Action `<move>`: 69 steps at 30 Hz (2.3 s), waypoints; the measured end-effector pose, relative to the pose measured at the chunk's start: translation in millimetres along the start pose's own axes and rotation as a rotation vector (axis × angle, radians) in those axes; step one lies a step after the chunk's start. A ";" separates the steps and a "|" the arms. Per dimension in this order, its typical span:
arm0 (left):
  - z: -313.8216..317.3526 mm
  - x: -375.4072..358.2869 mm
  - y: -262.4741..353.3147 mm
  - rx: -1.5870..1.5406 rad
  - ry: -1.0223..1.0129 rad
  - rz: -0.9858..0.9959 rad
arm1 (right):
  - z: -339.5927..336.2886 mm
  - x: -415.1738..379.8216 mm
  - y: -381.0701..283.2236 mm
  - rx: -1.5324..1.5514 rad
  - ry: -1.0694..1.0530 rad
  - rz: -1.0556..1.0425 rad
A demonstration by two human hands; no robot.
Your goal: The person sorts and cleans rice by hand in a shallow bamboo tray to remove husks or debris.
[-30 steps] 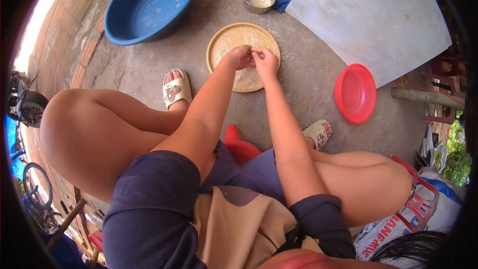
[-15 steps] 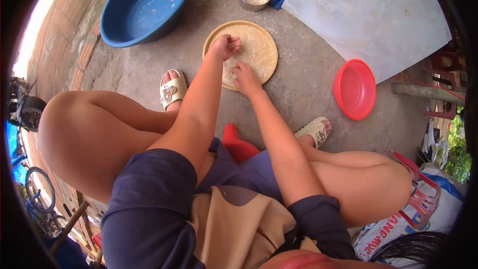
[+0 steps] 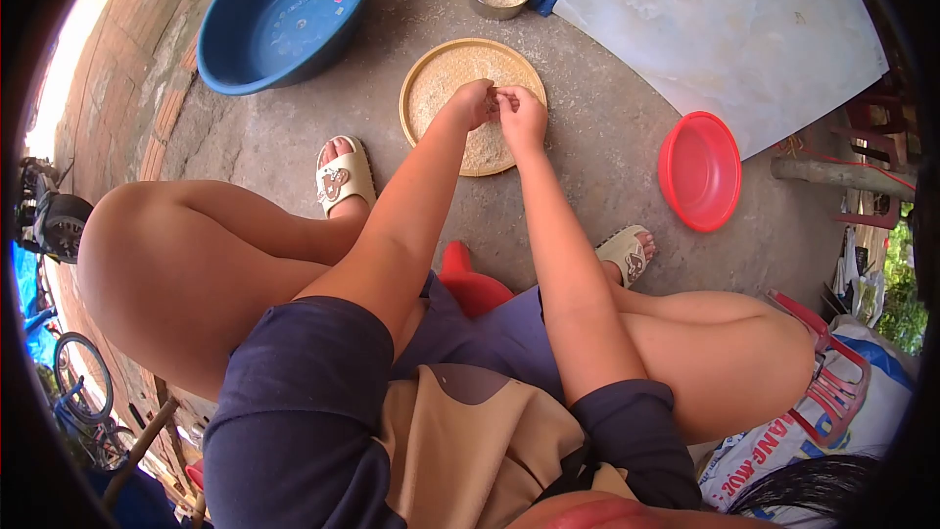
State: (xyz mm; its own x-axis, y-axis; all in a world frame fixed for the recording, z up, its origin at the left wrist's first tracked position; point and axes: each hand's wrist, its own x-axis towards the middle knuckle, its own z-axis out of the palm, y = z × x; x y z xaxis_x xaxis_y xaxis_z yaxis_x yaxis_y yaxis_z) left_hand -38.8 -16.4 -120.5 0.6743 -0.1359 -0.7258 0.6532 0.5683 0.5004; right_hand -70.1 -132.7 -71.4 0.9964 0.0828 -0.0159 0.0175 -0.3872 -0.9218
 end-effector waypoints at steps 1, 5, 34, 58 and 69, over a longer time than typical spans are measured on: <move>6.1 -2.0 -0.4 -0.084 -0.033 0.008 | -0.6 4.2 -1.7 -0.005 0.001 -0.001; 2.7 3.8 7.0 -0.163 -0.034 -0.014 | 1.3 4.4 -2.9 -0.083 0.062 -0.146; -23.6 -6.6 15.8 -0.162 0.195 0.091 | -1.9 -48.5 36.1 -0.363 -0.217 -0.161; -21.9 -18.2 22.4 -0.604 0.215 0.122 | 10.4 -45.3 38.3 -0.516 -0.137 -0.225; -3.5 -10.2 -6.9 -0.457 -0.182 0.017 | 18.2 -11.6 -25.8 -0.306 0.289 -0.381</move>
State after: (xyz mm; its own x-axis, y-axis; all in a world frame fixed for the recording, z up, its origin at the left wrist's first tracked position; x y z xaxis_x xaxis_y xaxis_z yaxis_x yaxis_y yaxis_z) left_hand -51.4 -16.0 -118.3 0.7595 -0.2397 -0.6047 0.4508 0.8642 0.2236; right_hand -83.5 -106.9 -54.5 0.8963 0.0306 0.4423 0.3606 -0.6310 -0.6869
